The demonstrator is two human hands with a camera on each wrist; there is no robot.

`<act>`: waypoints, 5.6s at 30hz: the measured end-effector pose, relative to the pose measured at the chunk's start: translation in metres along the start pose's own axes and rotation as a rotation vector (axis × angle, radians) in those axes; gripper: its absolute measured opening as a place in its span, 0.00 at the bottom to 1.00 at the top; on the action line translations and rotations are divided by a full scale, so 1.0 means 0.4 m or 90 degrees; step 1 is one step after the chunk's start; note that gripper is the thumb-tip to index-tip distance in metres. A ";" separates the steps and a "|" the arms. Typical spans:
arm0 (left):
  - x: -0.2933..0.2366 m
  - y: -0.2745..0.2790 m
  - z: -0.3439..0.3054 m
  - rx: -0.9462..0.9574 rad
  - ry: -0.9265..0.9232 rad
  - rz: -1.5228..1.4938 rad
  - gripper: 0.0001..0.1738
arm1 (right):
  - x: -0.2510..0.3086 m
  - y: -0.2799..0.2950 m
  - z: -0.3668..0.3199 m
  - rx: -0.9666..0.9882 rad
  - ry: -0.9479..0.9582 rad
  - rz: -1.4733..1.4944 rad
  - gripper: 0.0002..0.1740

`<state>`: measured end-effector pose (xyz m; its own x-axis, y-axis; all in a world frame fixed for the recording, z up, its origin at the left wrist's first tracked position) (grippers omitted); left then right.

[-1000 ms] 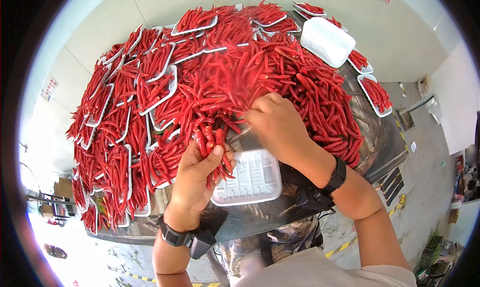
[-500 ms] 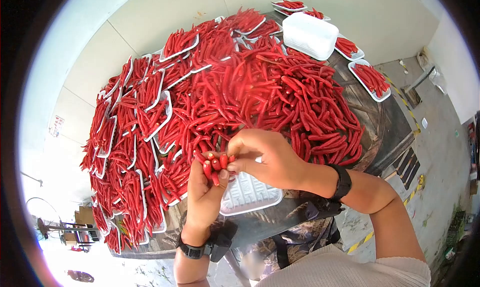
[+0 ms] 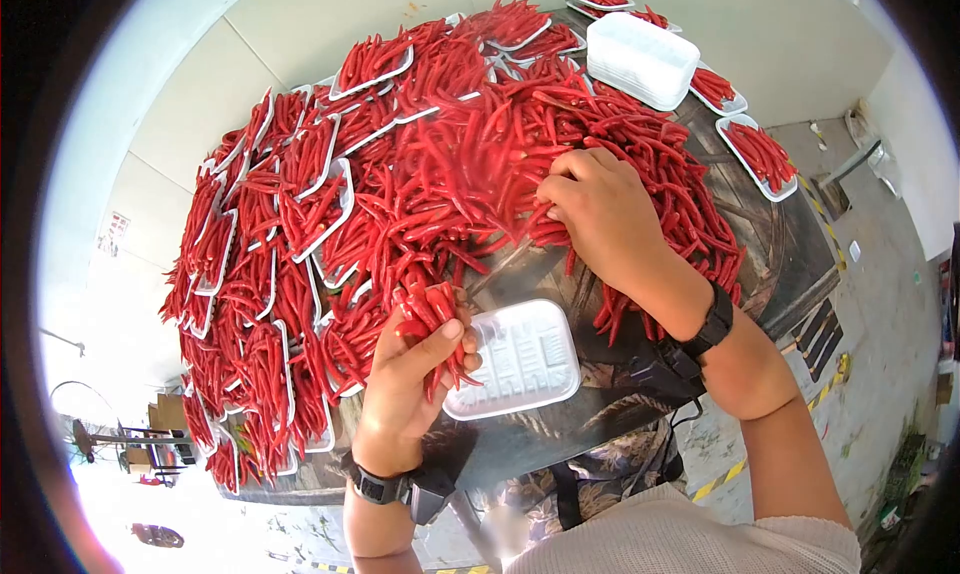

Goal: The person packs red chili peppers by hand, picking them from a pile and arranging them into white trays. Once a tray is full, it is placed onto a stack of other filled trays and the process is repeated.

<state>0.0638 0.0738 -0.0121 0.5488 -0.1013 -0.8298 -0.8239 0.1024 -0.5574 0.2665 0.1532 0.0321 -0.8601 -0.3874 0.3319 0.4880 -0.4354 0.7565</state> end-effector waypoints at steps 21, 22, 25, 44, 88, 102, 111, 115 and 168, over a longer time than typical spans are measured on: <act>-0.029 -0.033 -0.004 0.033 -0.130 0.375 0.18 | 0.092 0.025 -0.036 0.085 0.019 0.288 0.07; -0.032 -0.031 -0.003 0.034 -0.141 0.395 0.18 | 0.068 0.013 -0.034 0.088 0.021 0.289 0.07; -0.030 -0.022 0.001 0.004 -0.123 0.325 0.15 | 0.026 -0.049 -0.041 0.152 0.025 0.059 0.11; -0.011 -0.036 0.008 0.059 -0.224 0.305 0.12 | 0.129 -0.016 -0.061 0.320 -0.113 0.749 0.07; -0.035 -0.010 0.008 0.037 -0.166 0.258 0.16 | 0.013 -0.037 -0.026 0.207 -0.017 -0.052 0.10; 0.007 -0.007 0.006 -0.076 -0.014 0.038 0.11 | 0.188 0.060 -0.066 0.189 0.187 0.385 0.13; 0.004 0.010 0.004 -0.075 -0.051 0.024 0.15 | 0.108 0.068 -0.016 0.241 0.061 0.302 0.09; 0.004 0.003 0.008 -0.025 -0.056 0.040 0.15 | 0.036 0.002 -0.035 0.338 0.070 0.117 0.09; 0.014 -0.001 -0.003 -0.103 0.030 -0.025 0.15 | 0.171 0.093 -0.066 0.084 0.237 0.293 0.11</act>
<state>0.0672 0.0719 -0.0164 0.5770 -0.1484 -0.8032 -0.8160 -0.0622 -0.5747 0.2298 0.0892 0.0681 -0.4440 -0.7805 0.4400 0.7546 -0.0610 0.6533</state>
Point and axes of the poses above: each hand's wrist, its own z-axis towards the middle knuckle, its own y-axis out of the back of the hand, x = y × z, the point moved 7 cm from there along z, towards the middle knuckle, and after that the axes turned 14 degrees about -y, right-handed, at the moved point
